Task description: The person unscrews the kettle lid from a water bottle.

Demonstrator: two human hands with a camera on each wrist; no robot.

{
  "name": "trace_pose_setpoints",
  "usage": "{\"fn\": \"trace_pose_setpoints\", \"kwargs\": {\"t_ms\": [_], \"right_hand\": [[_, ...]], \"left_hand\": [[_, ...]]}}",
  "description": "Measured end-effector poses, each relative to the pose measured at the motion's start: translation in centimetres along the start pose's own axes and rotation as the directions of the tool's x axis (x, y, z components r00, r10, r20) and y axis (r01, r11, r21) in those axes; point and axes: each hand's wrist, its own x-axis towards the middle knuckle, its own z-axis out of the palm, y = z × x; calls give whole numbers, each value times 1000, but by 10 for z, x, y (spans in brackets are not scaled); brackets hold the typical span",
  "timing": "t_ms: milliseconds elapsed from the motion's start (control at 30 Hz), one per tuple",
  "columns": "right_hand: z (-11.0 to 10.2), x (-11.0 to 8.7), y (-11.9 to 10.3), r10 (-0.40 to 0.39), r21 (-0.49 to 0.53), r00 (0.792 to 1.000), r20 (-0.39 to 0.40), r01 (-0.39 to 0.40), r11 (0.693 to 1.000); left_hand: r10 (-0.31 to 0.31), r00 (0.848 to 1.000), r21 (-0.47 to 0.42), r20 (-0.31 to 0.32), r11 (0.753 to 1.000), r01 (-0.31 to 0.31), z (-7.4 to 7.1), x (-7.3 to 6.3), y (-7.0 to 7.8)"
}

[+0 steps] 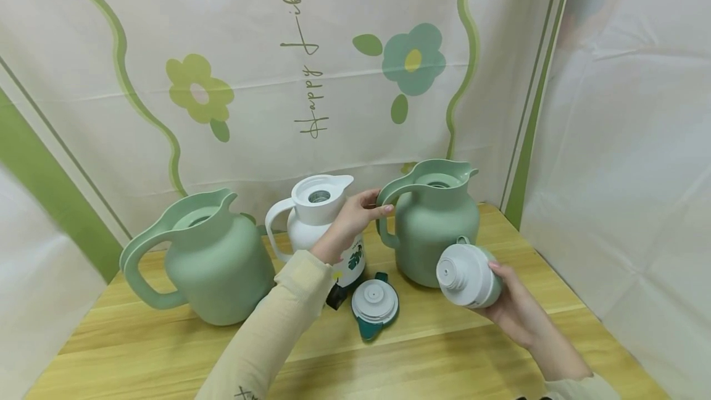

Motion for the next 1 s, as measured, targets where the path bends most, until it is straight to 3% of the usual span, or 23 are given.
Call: {"fn": "trace_pose_setpoints", "kwargs": {"t_ms": [200, 367, 667, 1000], "right_hand": [[4, 2, 0, -15, 211, 999, 28, 9, 977], [4, 2, 1, -45, 295, 998, 45, 30, 955], [4, 2, 3, -45, 230, 999, -24, 50, 972], [-5, -8, 2, -38, 257, 997, -66, 54, 965]], "left_hand": [[-1, 1000, 1, -3, 1000, 1, 0, 0, 0], [-2, 1000, 0, -4, 1000, 2, 0, 0, 0], [2, 1000, 1, -13, 1000, -2, 1, 1, -1], [14, 1000, -18, -6, 1000, -14, 1, -2, 2]]}}
